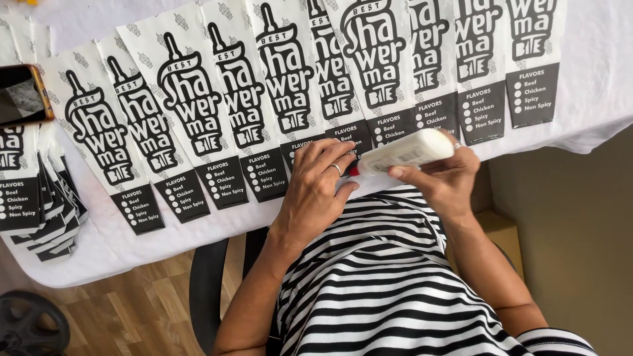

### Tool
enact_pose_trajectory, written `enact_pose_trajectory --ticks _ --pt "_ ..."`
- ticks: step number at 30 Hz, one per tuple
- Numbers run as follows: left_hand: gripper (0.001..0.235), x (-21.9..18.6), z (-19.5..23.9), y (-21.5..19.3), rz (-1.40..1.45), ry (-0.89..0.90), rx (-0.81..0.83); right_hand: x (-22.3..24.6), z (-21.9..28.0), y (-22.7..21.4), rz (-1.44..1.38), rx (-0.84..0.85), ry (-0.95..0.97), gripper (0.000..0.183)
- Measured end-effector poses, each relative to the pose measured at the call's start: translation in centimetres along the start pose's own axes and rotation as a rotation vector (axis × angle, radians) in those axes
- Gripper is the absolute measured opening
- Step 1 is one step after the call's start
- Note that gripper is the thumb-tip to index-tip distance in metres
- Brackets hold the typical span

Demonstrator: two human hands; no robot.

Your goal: Applying glue to paper labels and organizing them into stacks on a workstation

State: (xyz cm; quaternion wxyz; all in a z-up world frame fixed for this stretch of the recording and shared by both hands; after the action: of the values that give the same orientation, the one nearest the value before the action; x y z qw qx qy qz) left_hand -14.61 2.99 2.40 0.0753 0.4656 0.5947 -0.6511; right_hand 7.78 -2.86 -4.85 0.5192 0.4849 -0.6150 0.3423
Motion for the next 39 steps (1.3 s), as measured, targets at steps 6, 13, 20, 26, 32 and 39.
enact_pose_trajectory --ticks 6,13,20,26,32,39 --pt "0.041 0.3 -0.1 0.1 0.024 -0.012 -0.023 -0.8 0.3 -0.7 -0.01 -0.009 -0.007 0.048" --pt "0.021 0.6 0.0 0.5 0.047 -0.034 -0.122 -1.6 0.9 -5.4 0.02 -0.123 -0.054 0.042" --pt "0.012 0.4 0.1 0.5 0.043 -0.064 -0.133 -0.2 0.3 0.7 -0.013 -0.046 0.01 0.045" --pt "0.014 0.2 0.0 0.2 0.037 -0.058 -0.146 -1.7 1.1 -1.3 0.002 -0.059 0.013 0.043" --pt "0.03 0.0 1.3 -1.3 -0.102 0.033 -0.14 1.7 -0.1 -3.0 -0.028 -0.235 0.074 0.027" --pt "0.005 3.3 2.9 -4.1 -0.098 -0.011 -0.12 -1.2 0.6 0.8 -0.079 -0.157 -0.019 0.043"
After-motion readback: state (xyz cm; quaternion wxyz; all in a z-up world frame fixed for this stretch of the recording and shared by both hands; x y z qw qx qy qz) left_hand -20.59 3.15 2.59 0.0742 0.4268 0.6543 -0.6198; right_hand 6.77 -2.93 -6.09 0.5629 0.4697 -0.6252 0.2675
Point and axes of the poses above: each hand's wrist, its own z-axis away from the middle knuckle, its own y-axis out of the palm, x = y × z, the point moved 7 cm from there along -z, towards the middle knuckle, and after that the axes turned 9 degrees about -y, right-handed, at the moved point
